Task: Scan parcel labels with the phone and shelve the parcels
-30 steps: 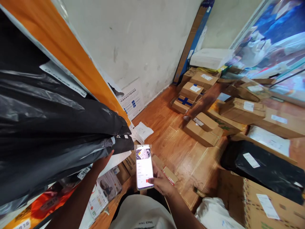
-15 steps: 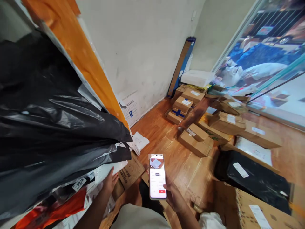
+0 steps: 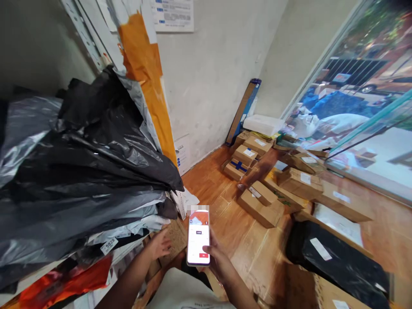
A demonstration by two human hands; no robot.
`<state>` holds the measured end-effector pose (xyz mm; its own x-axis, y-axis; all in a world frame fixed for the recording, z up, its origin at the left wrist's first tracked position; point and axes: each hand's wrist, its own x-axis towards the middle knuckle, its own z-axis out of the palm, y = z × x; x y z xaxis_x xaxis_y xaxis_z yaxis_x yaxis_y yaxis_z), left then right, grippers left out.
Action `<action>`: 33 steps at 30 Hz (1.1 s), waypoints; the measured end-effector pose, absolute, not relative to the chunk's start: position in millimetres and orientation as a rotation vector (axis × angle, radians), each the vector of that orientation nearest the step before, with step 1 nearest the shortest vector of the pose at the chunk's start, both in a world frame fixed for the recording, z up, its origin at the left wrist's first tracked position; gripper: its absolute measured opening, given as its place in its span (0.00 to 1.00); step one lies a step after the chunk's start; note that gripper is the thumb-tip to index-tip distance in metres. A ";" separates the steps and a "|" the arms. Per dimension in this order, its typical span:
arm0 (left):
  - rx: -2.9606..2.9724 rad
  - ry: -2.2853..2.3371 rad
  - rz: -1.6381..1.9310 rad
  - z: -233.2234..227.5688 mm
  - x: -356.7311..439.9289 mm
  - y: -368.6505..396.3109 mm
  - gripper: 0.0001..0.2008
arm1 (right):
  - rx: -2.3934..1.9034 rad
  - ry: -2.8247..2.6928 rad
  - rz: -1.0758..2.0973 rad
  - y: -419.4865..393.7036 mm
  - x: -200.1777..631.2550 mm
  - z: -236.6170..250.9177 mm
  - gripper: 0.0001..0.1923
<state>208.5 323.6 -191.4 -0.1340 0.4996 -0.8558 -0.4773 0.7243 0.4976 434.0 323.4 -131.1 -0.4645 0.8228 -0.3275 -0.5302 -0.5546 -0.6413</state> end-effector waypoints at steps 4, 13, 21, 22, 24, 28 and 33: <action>0.062 1.222 0.879 -158.5 245.0 290.0 0.22 | -0.795 -0.626 2.073 321.1 414.5 -127.8 0.29; 0.173 0.915 1.035 -120.0 249.7 249.1 0.40 | -0.905 -0.772 2.035 309.0 367.6 -118.7 0.25; 0.175 0.995 1.079 -110.9 221.2 203.9 0.37 | -1.031 -0.958 1.838 270.6 327.4 -108.1 0.21; 0.179 0.990 1.079 -109.1 215.3 196.4 0.37 | -1.036 -0.982 1.809 262.6 321.4 -105.9 0.21; 0.182 0.989 1.071 -102.6 201.8 179.5 0.37 | -1.039 -1.018 1.756 244.2 308.2 -100.2 0.22; 0.190 1.004 1.048 -83.9 169.7 138.3 0.34 | -1.020 -1.028 1.718 200.2 280.0 -88.5 0.23; 0.208 0.947 1.033 -70.1 129.3 83.8 0.33 | -0.921 -1.003 1.784 144.3 251.4 -84.7 0.22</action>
